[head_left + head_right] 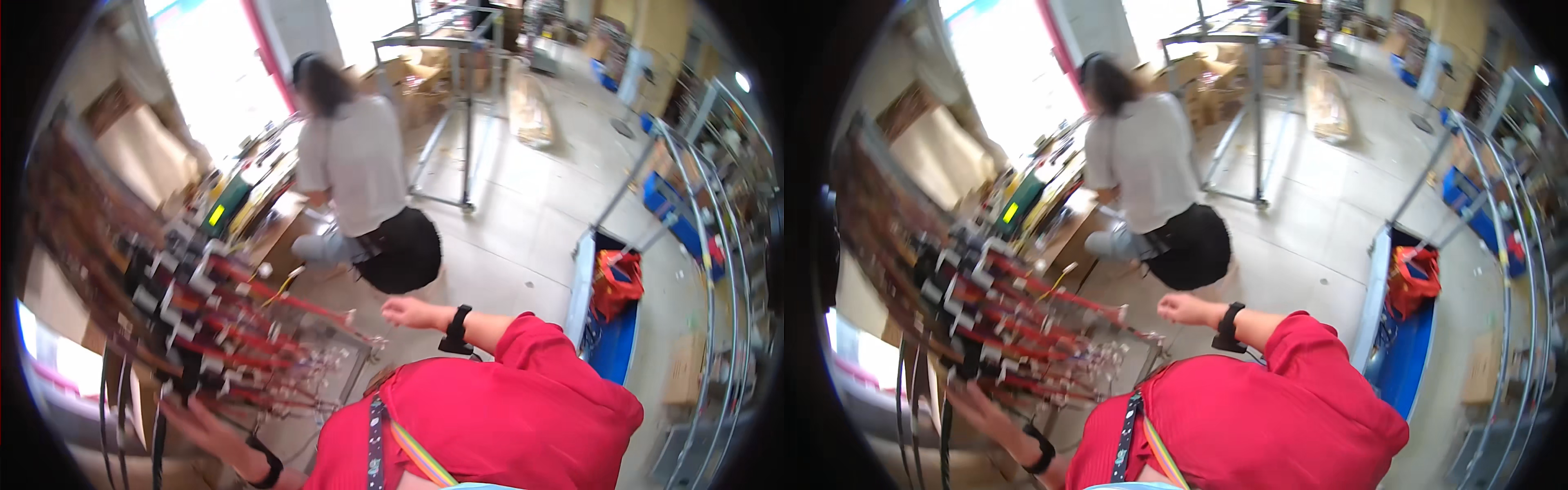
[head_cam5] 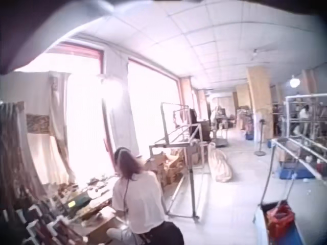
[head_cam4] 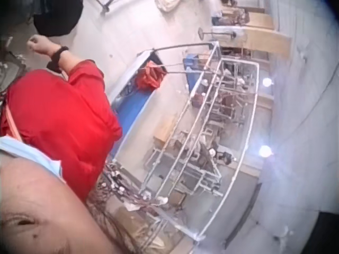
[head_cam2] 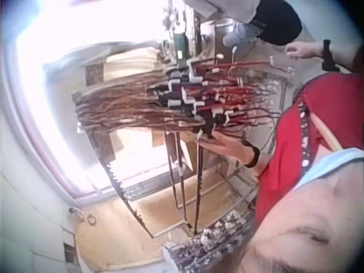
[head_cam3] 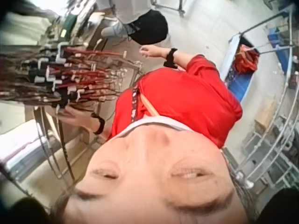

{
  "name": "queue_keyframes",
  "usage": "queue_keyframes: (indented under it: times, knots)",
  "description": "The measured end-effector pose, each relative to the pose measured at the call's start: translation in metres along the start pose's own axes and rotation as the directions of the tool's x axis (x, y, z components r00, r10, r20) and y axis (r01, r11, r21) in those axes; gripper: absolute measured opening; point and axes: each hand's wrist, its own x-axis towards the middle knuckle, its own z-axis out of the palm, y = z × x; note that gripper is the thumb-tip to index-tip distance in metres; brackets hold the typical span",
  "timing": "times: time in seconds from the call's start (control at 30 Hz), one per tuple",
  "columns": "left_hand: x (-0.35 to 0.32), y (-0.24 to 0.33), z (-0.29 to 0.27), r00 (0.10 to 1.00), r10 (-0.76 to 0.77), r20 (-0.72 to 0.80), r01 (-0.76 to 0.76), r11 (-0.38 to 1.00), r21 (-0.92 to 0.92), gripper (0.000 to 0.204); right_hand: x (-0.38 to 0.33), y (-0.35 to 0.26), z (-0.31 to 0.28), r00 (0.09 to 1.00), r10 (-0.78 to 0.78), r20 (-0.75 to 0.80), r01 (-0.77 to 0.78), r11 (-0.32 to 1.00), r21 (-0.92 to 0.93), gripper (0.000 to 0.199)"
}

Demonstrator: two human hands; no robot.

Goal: The recorder is sorting and hanging large bundles of wire harnesses onto hooks on a metal assembly rack.

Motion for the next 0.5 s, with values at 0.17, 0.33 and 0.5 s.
queue_keyframes:
  times: [0.17, 0.33, 0.5]
  knots:
    - [-0.062, 0.131, 0.066, 0.853, 0.482, -0.201, -0.438, 0.869, 0.228, 0.055, -0.068, 0.077, -0.057, 0.995, 0.097, -0.018, -0.098, 0.962, -0.254, 0.039]
    - [-0.104, 0.115, 0.18, 0.838, 0.525, -0.147, -0.525, 0.85, 0.041, 0.036, -0.144, 0.157, -0.133, 0.951, 0.307, -0.02, -0.293, 0.882, -0.369, 0.045]
    - [-0.149, 0.137, 0.262, 0.832, 0.535, 0.146, -0.496, 0.835, -0.238, 0.04, -0.242, 0.215, -0.198, 0.845, 0.475, -0.247, -0.513, 0.849, -0.123, 0.041]
